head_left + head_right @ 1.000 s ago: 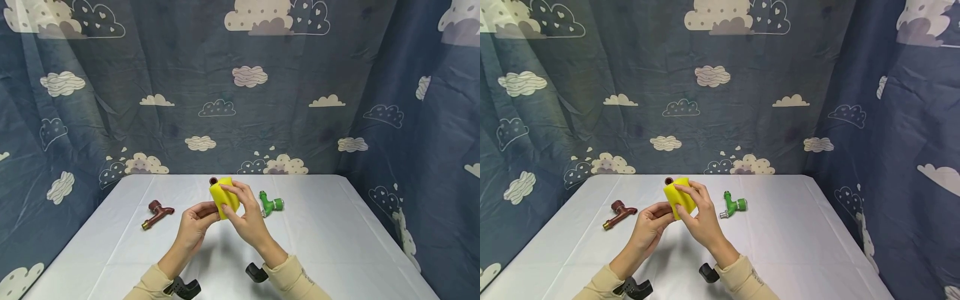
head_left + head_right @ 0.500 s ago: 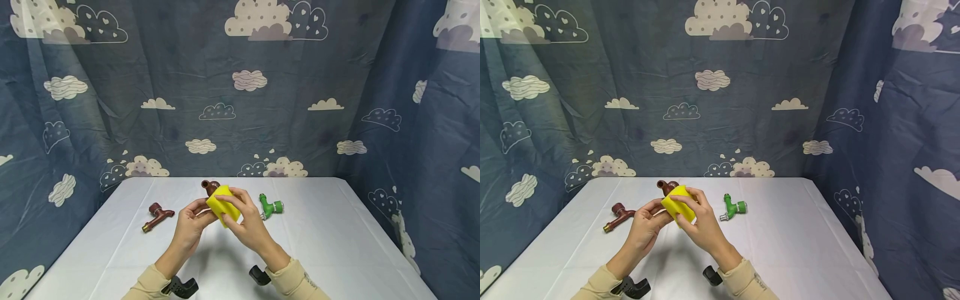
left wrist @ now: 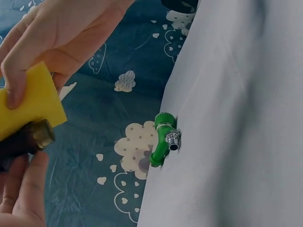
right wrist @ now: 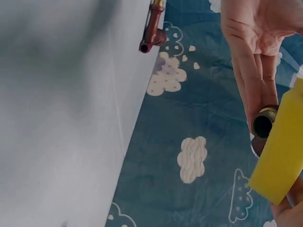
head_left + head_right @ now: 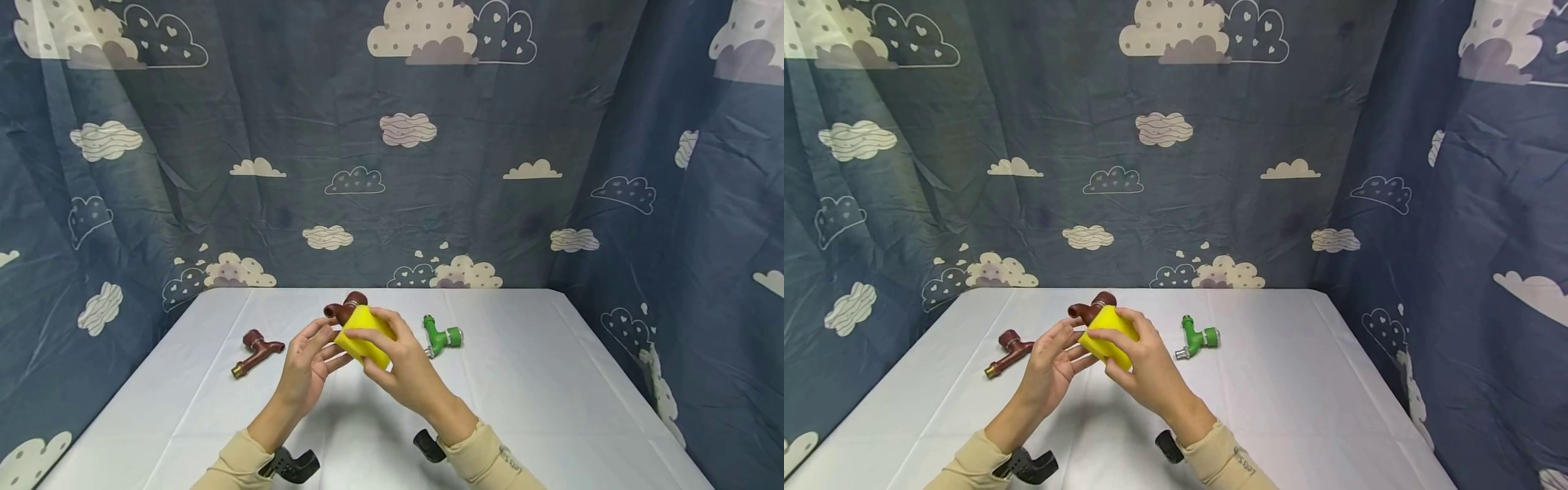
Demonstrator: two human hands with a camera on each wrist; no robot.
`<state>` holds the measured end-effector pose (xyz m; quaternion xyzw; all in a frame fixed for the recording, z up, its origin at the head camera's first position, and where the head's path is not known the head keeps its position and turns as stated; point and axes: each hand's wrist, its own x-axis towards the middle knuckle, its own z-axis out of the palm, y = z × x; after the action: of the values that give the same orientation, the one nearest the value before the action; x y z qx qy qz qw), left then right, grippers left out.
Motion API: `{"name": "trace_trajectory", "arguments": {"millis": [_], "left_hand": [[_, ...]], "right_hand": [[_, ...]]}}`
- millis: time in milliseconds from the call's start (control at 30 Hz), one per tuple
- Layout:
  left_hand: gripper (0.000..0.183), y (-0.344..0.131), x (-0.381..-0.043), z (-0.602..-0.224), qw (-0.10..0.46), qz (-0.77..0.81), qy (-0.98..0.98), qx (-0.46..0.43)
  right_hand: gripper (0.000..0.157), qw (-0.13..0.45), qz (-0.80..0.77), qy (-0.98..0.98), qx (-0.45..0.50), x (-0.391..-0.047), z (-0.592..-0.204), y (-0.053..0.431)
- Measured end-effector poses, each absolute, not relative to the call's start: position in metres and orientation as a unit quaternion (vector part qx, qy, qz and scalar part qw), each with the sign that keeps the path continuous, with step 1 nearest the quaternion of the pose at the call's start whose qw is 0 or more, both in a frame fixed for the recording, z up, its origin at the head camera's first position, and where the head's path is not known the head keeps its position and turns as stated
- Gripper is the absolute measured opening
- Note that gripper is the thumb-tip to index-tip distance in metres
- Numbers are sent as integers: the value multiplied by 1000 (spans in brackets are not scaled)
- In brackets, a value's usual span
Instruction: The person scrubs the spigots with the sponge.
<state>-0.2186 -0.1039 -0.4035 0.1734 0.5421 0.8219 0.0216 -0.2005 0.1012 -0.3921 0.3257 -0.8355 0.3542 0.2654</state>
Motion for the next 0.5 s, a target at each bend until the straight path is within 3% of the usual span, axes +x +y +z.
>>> {"name": "trace_trajectory", "arguments": {"millis": [167,500], "left_hand": [[38,-105,-219,-400,15,807,574,140],[22,-107,-222,-399,21,817,566,114]], "right_hand": [[52,302,279,-842,349,-201,-394,102],[55,341,185,-839,381,-199,-394,102]]}}
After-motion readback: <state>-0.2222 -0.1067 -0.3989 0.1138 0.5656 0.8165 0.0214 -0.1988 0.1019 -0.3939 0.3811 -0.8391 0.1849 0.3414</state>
